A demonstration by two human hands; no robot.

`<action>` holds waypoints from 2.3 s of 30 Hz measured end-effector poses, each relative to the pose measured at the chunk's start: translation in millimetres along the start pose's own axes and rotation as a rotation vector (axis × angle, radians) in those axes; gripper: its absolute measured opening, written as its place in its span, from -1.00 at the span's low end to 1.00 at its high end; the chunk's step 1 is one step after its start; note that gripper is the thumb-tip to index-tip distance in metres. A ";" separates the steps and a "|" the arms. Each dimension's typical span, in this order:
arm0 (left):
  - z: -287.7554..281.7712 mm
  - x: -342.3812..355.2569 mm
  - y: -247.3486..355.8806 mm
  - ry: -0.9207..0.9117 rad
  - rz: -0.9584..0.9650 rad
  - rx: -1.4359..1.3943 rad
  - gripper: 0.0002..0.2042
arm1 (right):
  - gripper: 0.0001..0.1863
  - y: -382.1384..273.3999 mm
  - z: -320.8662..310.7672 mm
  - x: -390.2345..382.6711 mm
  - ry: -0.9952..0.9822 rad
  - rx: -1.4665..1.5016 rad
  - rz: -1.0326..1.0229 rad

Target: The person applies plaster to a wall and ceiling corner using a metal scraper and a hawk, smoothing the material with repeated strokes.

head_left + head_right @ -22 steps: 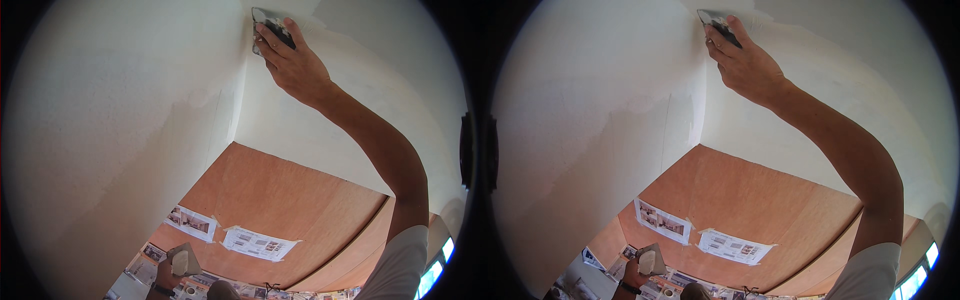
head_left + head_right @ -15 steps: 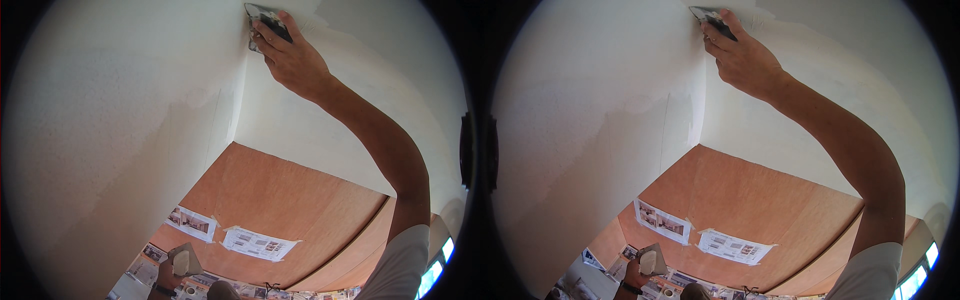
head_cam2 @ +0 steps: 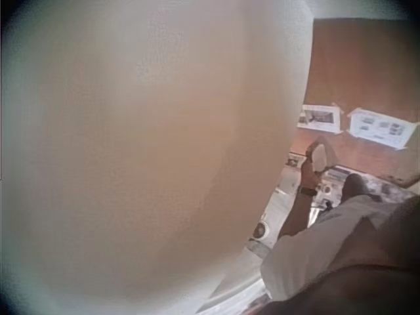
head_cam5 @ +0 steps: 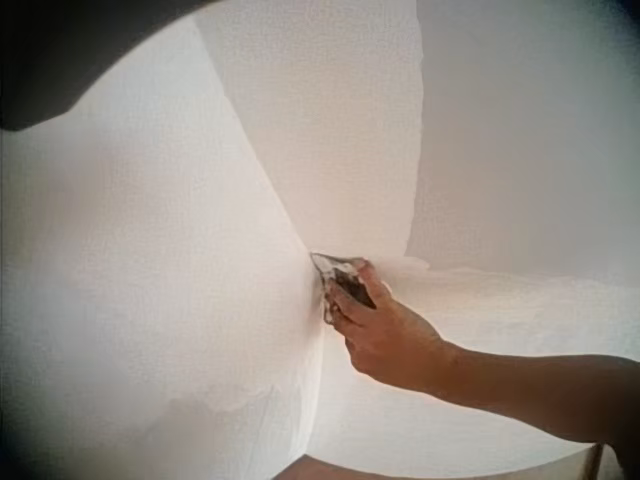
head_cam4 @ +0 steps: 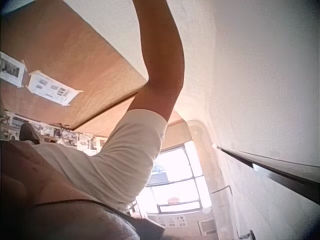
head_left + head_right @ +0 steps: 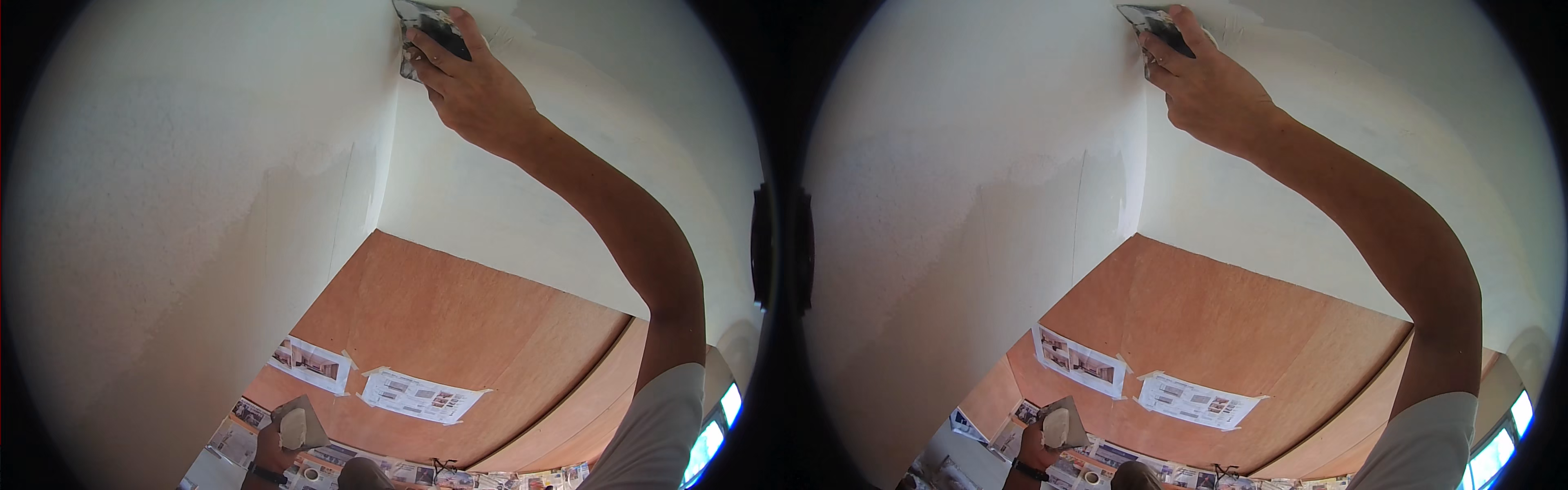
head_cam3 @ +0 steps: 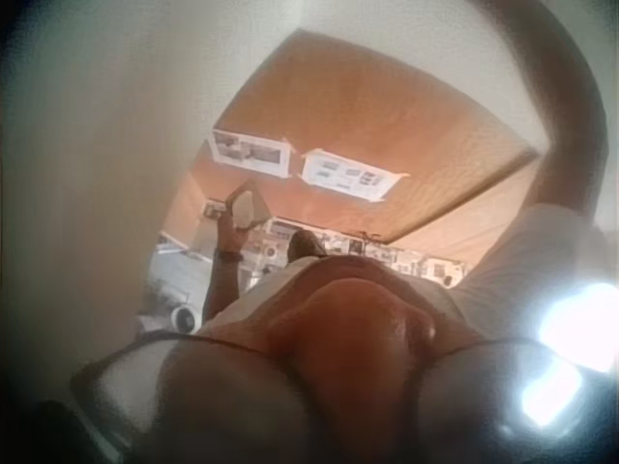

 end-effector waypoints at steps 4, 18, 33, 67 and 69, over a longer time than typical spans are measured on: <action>-1.3 2.2 0.5 0.003 0.054 0.027 -0.40 | -0.74 -5.4 -4.5 2.2 -0.032 -0.072 0.034; 1.4 4.6 12.1 0.003 0.099 0.085 -0.42 | -0.74 -13.9 -3.3 -11.5 -0.081 -0.026 0.093; 13.9 9.9 15.6 -0.078 -0.012 -0.331 -0.39 | -0.72 -26.5 69.8 -99.2 0.066 -0.013 0.360; 19.0 90.6 155.3 -0.134 -0.035 -1.096 -0.78 | -0.46 -254.2 -129.6 -200.3 0.063 2.276 -0.153; 21.3 87.5 166.2 -0.140 -0.041 -1.082 -0.78 | -0.47 -256.3 -132.5 -190.5 0.117 2.308 -0.147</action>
Point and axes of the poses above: each hand's wrist, its own x-axis towards the middle knuckle, its own z-axis out of the palm, y = z × x, the point moved 2 cm from there along x, towards the middle knuckle, and after that the axes turned 11 degrees about -y, right-handed, at the moved point
